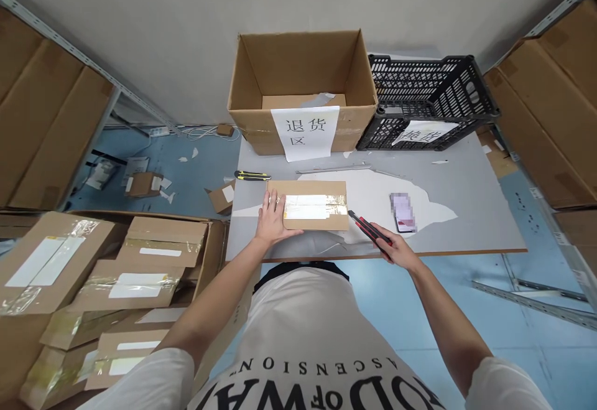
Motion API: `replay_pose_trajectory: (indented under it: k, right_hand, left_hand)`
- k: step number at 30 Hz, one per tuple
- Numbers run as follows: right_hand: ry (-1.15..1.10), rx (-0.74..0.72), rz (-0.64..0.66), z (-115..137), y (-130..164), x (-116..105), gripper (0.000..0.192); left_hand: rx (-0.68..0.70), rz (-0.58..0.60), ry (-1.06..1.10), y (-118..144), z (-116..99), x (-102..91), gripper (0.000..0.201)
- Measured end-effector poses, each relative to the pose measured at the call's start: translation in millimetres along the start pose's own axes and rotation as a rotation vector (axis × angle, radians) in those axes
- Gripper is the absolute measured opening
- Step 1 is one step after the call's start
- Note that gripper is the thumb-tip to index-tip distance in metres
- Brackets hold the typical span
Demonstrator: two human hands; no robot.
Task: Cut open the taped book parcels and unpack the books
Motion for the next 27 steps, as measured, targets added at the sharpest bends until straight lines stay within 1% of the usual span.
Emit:
replay_pose_trajectory:
  k: [5,8,14,18,21,24,27]
  right_hand:
    - [-0.128,0.026,0.000,-18.5,9.9,8.9,0.068]
    - [-0.136,0.044,0.008,-24.2,17.0,9.8,0.067]
    - [-0.115,0.072,0.013,-29.4,33.1,6.3,0.065]
    - [-0.139,0.041,-0.076,-29.3,36.0,2.7,0.068]
    - [-0.153,-0.008,-0.150,-25.7,30.9,2.2,0.070]
    - [-0.146,-0.075,-0.226,-15.9,20.7,3.4,0.075]
    - [-0.107,-0.139,-0.322,0.3,8.5,7.0,0.078]
  left_hand:
    - [0.005,-0.009,0.029,0.6,0.0,-0.2,0.119]
    - [0.007,0.006,0.032,1.1,-0.2,-0.1,0.120]
    - [-0.011,0.039,0.021,1.0,-0.6,-0.3,0.116]
    - [-0.023,0.048,0.021,1.9,-0.9,0.1,0.114]
    - [-0.016,0.050,0.032,3.0,-0.2,0.3,0.115]
    - [-0.005,0.050,0.056,4.4,1.9,-0.6,0.115]
    - [0.006,0.028,0.079,8.0,3.5,-4.1,0.111]
Point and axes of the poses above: each hand's wrist, its own y-axis away from the middle knuckle, its own x-axis out of the palm, z = x × y, the point moved 8 cm from there along -y, towards the middle knuckle, and after that the axes turned 1 degree about -x, right-handed, at the moved point
